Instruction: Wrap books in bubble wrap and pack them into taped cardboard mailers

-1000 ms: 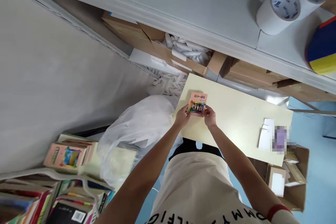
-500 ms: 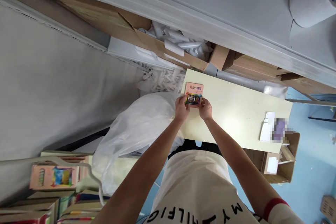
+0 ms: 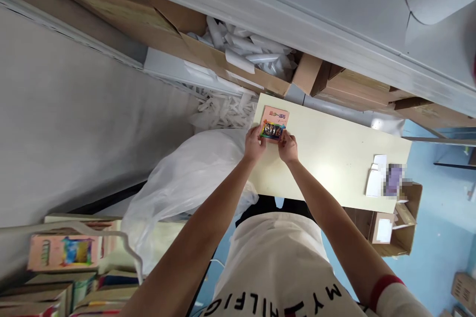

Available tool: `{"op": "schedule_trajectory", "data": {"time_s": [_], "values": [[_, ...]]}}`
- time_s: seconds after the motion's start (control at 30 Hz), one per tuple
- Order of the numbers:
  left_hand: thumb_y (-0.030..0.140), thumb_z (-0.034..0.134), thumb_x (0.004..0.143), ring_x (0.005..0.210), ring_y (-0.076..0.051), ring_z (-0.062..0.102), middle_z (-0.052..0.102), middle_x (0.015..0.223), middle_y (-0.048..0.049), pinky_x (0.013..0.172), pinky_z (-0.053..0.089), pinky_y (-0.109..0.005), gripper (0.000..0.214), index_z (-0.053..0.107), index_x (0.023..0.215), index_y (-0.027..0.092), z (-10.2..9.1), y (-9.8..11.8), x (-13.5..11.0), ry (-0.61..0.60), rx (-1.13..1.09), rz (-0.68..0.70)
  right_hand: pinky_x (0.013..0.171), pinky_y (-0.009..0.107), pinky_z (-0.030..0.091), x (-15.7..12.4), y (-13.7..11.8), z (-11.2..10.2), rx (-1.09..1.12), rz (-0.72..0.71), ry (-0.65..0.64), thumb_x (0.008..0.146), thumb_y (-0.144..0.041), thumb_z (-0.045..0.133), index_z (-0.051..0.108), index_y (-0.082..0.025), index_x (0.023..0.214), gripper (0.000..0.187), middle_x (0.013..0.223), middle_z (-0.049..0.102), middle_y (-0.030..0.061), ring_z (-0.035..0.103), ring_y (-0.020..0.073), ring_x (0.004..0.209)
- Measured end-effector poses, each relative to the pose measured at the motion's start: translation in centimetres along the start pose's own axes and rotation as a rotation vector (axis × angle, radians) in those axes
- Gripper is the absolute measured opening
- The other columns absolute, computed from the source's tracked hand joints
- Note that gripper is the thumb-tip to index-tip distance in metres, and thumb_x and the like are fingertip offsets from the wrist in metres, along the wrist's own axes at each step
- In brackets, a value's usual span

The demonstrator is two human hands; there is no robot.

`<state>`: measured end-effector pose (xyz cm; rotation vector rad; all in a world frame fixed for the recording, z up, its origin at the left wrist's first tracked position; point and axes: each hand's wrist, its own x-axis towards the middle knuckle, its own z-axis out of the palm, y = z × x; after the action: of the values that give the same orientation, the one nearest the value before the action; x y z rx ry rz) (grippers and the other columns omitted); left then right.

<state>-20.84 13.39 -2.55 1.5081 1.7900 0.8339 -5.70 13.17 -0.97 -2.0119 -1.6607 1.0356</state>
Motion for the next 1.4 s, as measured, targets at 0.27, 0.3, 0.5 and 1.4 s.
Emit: {"op": "schedule_trajectory", "data": {"time_s": [0.27, 0.3, 0.5, 1.4], "values": [[0.012, 0.053, 0.072, 0.118, -0.03, 0.054, 0.062, 0.12, -0.0153, 0.107, 0.041, -0.046, 0.053, 0.056, 0.125, 0.014, 0.1, 1.0, -1.1, 0.036, 0.108, -0.049, 0.082, 0.04, 0.058, -0.6, 0.7, -1.7, 0.158, -0.004, -0.066, 0.076, -0.012, 0.058, 0.037, -0.016, 0.143, 0.07, 0.117, 0.056, 0.0152, 0.06, 0.0232, 0.097], [0.013, 0.054, 0.071, 0.12, -0.03, 0.053, 0.061, 0.121, -0.0157, 0.108, 0.04, -0.047, 0.054, 0.056, 0.125, 0.014, 0.1, 1.6, -1.7, 0.057, 0.12, -0.052, 0.079, 0.04, 0.058, -1.3, 0.8, -2.8, 0.203, -0.011, -0.053, 0.077, -0.015, 0.058, 0.036, -0.019, 0.144, 0.071, 0.119, 0.054, 0.0146, 0.061, 0.0223, 0.095], [0.02, 0.06, 0.076, 0.119, -0.031, 0.054, 0.061, 0.119, -0.0146, 0.107, 0.04, -0.049, 0.037, 0.062, 0.113, 0.02, 0.5, 11.5, -2.7, 0.119, 0.022, 0.192, 0.075, 0.037, 0.057, -6.0, 0.7, -19.2, 0.302, -0.399, 0.292, 0.09, -0.029, 0.05, 0.047, -0.029, 0.134, 0.045, 0.115, 0.056, 0.0096, 0.061, 0.0193, 0.092], [0.039, 0.069, 0.082, 0.105, -0.019, 0.063, 0.064, 0.115, -0.009, 0.089, 0.054, -0.032, 0.04, 0.052, 0.113, 0.022, 7.2, 38.9, -4.2, 0.141, -0.537, 0.367, 0.083, 0.035, 0.054, -7.1, 3.4, -36.9, 0.686, -0.502, 0.408, 0.086, -0.05, 0.06, 0.043, -0.029, 0.136, 0.057, 0.137, 0.05, 0.0096, 0.058, 0.02, 0.105]]}}
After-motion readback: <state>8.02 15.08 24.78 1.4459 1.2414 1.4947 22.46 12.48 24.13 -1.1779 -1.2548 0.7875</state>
